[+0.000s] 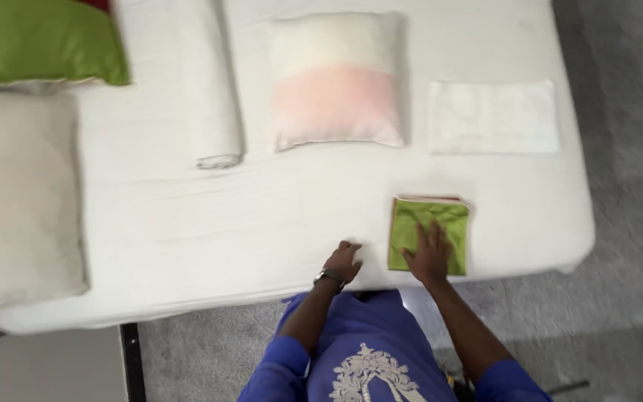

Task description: The person removes a pillow from a decorative cover, places the cover on the bed, and folds it into a small square. They then place the pillow on the bed and repeat the process with a second pillow and cover.

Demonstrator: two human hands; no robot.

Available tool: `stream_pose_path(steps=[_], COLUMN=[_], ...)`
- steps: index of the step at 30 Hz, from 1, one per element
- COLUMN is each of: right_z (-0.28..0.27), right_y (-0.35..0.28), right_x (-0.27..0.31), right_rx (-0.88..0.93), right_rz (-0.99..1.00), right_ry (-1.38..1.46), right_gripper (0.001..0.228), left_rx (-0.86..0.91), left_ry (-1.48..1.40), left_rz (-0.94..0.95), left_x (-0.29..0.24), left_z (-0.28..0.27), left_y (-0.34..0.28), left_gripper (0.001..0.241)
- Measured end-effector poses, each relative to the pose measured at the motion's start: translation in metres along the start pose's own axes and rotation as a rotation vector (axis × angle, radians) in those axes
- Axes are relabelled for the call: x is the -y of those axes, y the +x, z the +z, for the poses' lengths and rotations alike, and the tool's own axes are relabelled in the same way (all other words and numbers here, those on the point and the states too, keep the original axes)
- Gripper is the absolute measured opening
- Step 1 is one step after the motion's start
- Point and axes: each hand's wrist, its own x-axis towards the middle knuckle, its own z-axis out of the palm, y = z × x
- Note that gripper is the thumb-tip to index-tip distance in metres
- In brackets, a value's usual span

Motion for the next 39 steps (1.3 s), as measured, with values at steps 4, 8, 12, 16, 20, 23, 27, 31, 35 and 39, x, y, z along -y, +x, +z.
stream_pose_path(steps=[4, 8, 12, 16, 20, 23, 27, 31, 35, 39], right_z=[-0.003, -0.009, 0.015, 0.028, 0.022, 0.024, 0.025, 0.035, 0.064, 0.068], right_y=[0.018, 0.032, 0.029, 0.039, 0.007, 0.014, 0.018, 0.029, 0.026, 0.021], right_x=[0.035, 0.099, 0.170, 0.274, 0.374, 0.427, 0.475, 0.498, 0.478, 0.468], right_rx=[0.080, 0.140, 0.448, 0.489, 0.605, 0.646, 0.727, 0.799, 0.717, 0.664], right_rz=[-0.008, -0.137, -0.261, -0.353, -0.181, -0.090, -0.026, 0.030, 0.037, 0.032], right_ry=[0.001, -0.006, 0.003, -0.022, -0.141, -0.211, -0.216, -0.221, -0.145, -0.100], right_gripper=[0.089, 0.085, 0.081, 0.098, 0.106, 0.101, 0.100, 0.101, 0.099, 0.101], left_rx=[-0.127, -0.175, -0.051, -0.046, 0.039, -0.081, -0.077, -0.358, -1.198, -1.158], left_ry=[0.016, 0.196, 0.122, 0.279, 0.265, 0.291, 0.026, -0.221, -0.245, -0.597], left_rz=[-0.133, -0.301, -0.406, -0.480, -0.427, -0.384, -0.380, -0.425, -0.730, -0.441], left_x=[0.080, 0.125, 0.161, 0.225, 0.312, 0.406, 0.533, 0.608, 0.693, 0.760], left_z=[-0.029, -0.085, -0.128, -0.170, -0.221, -0.267, -0.384, -0.569, -0.715, -0.816], left_y=[-0.034, -0.096, -0.146, -0.137, -0.147, -0.118, -0.044, -0.004, 0.019, 0.049], left_gripper=[0.054, 0.062, 0.078, 0.083, 0.092, 0.100, 0.107, 0.100, 0.097, 0.124])
